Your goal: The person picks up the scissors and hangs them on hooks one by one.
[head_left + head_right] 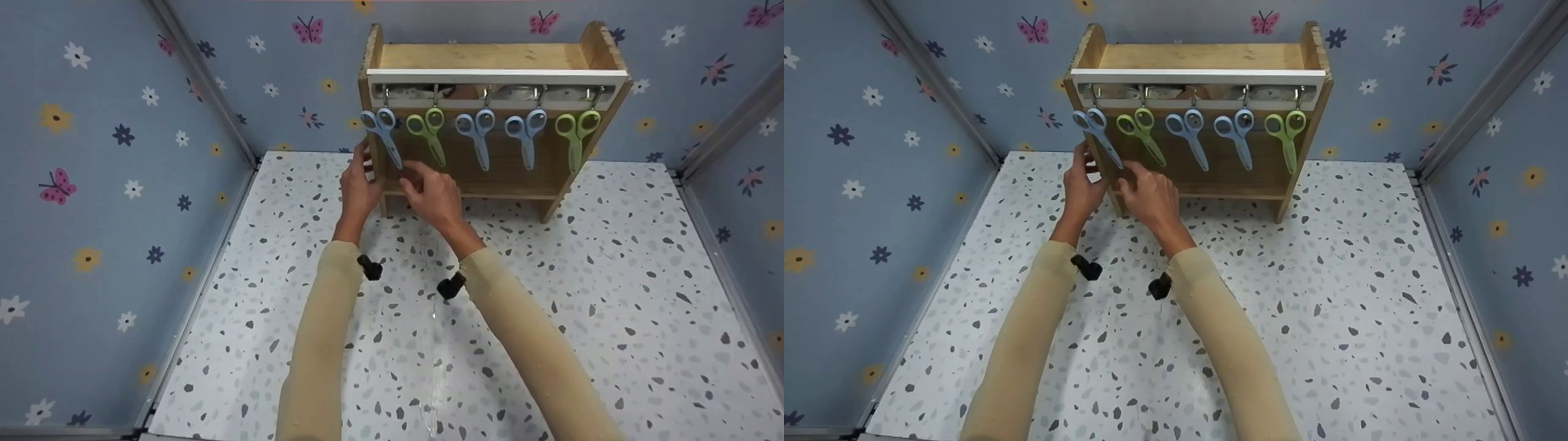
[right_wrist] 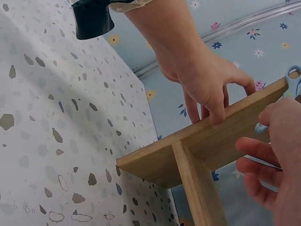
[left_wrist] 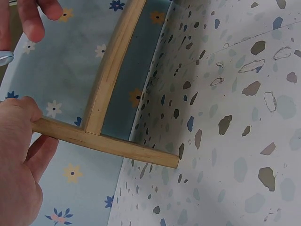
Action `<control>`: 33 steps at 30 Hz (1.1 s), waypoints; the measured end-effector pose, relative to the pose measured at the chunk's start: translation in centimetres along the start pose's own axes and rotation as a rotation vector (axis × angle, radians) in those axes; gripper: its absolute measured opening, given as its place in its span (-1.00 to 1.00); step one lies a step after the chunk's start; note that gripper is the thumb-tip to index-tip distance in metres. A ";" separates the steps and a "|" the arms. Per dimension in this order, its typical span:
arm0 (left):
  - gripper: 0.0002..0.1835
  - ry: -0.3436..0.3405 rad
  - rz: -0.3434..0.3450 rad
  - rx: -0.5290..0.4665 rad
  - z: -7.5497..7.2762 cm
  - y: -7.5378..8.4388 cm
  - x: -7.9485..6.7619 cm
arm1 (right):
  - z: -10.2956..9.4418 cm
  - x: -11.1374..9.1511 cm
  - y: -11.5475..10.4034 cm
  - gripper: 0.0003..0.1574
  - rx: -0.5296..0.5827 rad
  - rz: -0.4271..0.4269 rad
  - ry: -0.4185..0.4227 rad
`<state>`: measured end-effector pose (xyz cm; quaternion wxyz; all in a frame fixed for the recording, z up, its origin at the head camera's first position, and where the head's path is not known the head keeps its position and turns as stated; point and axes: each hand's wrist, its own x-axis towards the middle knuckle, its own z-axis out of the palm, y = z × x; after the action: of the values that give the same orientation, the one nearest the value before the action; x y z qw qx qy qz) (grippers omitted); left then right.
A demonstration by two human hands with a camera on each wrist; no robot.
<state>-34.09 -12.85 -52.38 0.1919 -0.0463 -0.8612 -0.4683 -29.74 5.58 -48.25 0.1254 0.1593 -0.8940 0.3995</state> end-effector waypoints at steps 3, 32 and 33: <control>-0.18 -0.009 -0.015 -0.007 0.0 0.0 0.0 | 0.0 -0.1 0.1 -0.50 0.003 0.002 -0.003; -0.22 -0.050 -0.049 -0.018 -0.7 0.4 0.1 | -2.1 -1.2 1.6 -0.52 0.014 -0.030 0.009; -0.22 -0.049 -0.051 -0.023 -0.7 0.4 0.1 | -2.1 -1.3 1.7 -0.51 0.016 -0.034 0.004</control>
<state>-33.85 -13.20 -51.68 0.1583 -0.0377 -0.8612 -0.4815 -29.03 8.49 -48.48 0.1328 0.1745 -0.8877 0.4049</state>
